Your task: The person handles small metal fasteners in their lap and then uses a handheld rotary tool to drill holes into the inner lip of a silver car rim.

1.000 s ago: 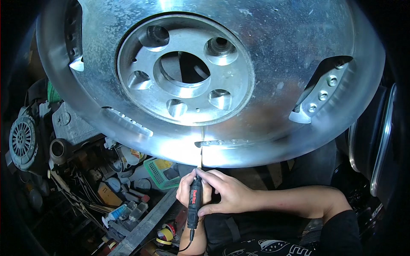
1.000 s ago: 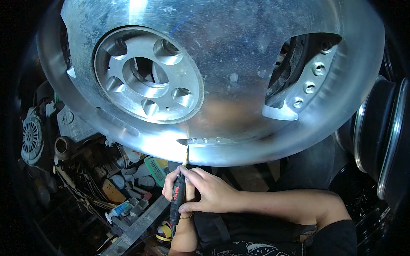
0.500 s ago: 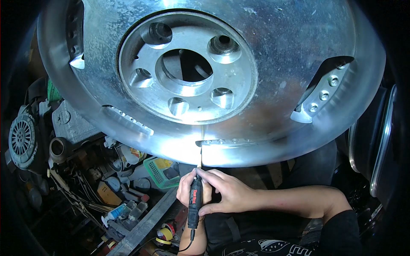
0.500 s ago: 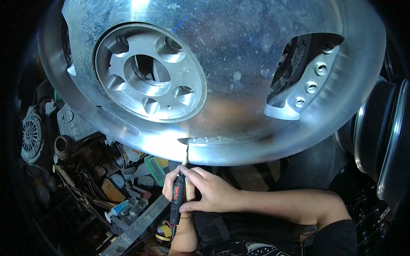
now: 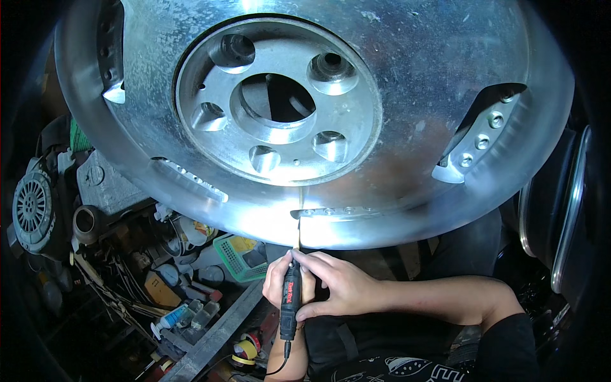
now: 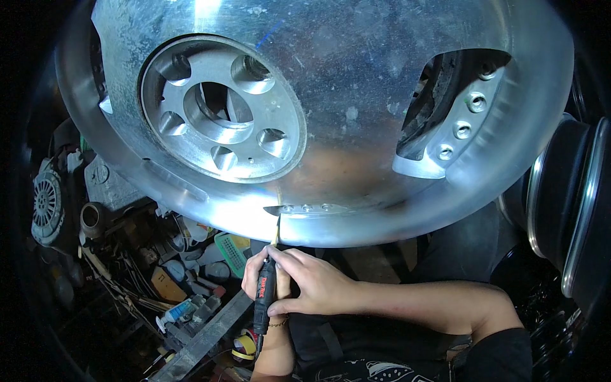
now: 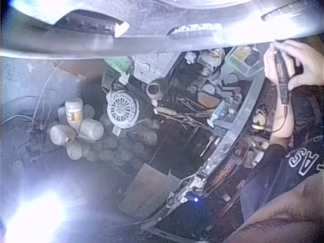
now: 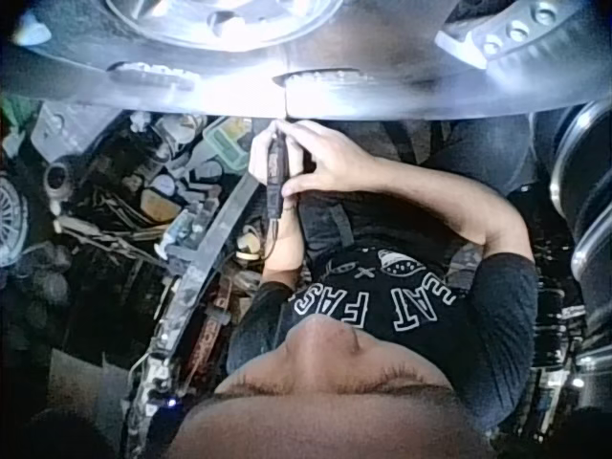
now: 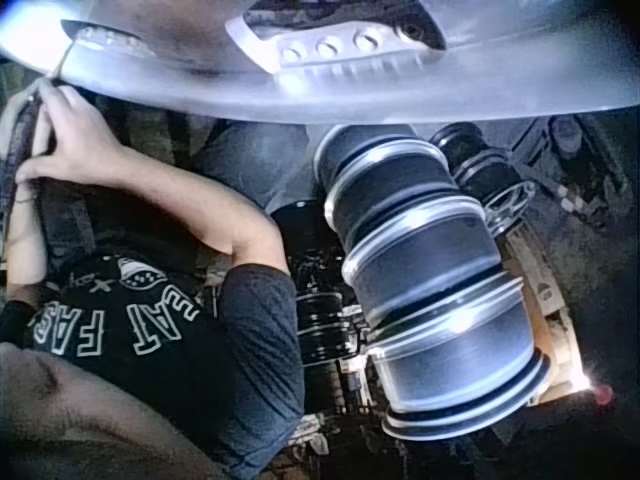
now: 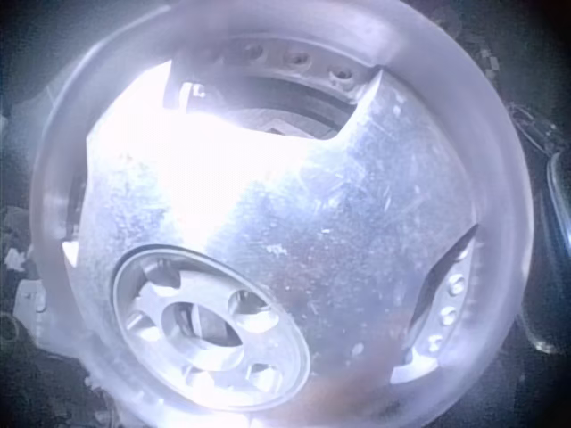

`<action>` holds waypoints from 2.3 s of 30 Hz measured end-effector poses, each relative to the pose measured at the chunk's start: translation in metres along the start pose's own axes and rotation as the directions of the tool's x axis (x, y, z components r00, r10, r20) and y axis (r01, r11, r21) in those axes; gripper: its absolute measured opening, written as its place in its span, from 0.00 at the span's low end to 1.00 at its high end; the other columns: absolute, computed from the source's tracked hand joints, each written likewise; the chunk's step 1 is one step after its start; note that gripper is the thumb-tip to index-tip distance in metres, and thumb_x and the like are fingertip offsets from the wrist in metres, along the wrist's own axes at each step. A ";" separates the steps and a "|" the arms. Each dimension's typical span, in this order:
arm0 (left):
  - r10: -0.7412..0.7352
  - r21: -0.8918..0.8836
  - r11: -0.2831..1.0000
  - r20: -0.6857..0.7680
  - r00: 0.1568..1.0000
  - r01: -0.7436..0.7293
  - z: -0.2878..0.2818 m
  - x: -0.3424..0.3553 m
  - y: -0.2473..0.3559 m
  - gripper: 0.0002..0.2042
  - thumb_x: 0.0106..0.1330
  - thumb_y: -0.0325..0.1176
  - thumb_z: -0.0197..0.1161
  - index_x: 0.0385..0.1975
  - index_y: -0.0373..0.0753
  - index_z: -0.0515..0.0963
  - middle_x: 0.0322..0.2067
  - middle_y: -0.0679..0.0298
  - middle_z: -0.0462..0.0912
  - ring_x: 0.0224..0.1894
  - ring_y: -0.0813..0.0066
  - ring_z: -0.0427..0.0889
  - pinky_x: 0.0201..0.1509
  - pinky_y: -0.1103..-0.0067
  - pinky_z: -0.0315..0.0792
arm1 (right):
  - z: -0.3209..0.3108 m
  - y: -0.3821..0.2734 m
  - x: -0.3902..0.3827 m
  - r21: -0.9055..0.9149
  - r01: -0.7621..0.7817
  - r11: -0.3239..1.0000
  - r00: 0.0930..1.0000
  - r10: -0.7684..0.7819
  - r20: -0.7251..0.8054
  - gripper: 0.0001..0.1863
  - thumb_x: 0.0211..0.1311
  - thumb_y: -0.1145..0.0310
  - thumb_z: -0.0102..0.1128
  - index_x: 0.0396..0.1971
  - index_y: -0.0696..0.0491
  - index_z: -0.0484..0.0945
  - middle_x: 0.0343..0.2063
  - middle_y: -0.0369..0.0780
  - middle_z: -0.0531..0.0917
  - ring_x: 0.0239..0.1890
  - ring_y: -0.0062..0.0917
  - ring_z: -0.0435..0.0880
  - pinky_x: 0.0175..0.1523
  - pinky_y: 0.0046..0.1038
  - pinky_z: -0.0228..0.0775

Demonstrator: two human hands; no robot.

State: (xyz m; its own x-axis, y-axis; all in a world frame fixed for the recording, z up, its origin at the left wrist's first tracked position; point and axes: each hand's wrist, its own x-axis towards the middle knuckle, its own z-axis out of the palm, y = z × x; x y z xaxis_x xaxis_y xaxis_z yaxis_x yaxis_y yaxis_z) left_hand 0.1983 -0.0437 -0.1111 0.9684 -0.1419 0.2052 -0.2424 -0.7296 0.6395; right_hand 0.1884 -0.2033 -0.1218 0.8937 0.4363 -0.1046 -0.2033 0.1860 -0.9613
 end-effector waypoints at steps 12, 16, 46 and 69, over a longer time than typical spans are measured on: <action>-0.045 0.055 0.998 0.008 0.999 0.044 0.001 -0.004 -0.005 0.13 0.53 0.29 0.68 0.37 0.33 0.76 0.26 0.59 0.81 0.26 0.75 0.79 0.32 0.78 0.75 | 0.002 0.001 -0.001 -0.021 -0.002 1.000 0.999 0.001 -0.042 0.56 0.47 0.40 0.70 0.62 0.70 0.58 0.53 0.58 0.72 0.54 0.50 0.75 0.57 0.39 0.69; -0.062 -0.004 0.998 -0.014 0.998 0.062 0.004 0.000 -0.004 0.13 0.54 0.30 0.67 0.37 0.32 0.76 0.25 0.60 0.80 0.27 0.76 0.78 0.33 0.78 0.75 | 0.000 0.000 0.001 0.019 -0.009 1.000 0.999 0.010 -0.045 0.55 0.48 0.40 0.70 0.62 0.69 0.58 0.53 0.58 0.72 0.55 0.49 0.75 0.58 0.39 0.68; -0.077 -0.070 0.995 -0.027 0.997 0.075 0.007 0.019 -0.002 0.08 0.55 0.27 0.64 0.32 0.32 0.74 0.24 0.58 0.78 0.24 0.69 0.78 0.32 0.77 0.73 | -0.002 -0.001 0.006 0.170 0.175 0.970 0.981 -0.158 -0.113 0.42 0.58 0.59 0.66 0.66 0.63 0.55 0.52 0.55 0.73 0.56 0.46 0.73 0.61 0.39 0.64; -0.049 -0.089 0.995 0.056 0.997 0.054 0.010 0.021 0.002 0.07 0.59 0.29 0.62 0.29 0.34 0.71 0.23 0.62 0.76 0.26 0.75 0.73 0.33 0.77 0.70 | 0.005 0.009 0.005 -0.014 0.118 0.993 0.976 -0.119 -0.183 0.38 0.59 0.60 0.64 0.63 0.63 0.56 0.56 0.58 0.70 0.58 0.52 0.72 0.60 0.42 0.66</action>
State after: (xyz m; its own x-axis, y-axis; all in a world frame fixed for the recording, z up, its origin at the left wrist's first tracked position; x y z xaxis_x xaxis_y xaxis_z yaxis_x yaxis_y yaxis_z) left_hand 0.2190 -0.0546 -0.1133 0.9809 -0.1432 0.1318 -0.1941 -0.6734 0.7133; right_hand 0.1892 -0.1952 -0.1297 0.9696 0.2424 -0.0346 -0.0906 0.2239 -0.9704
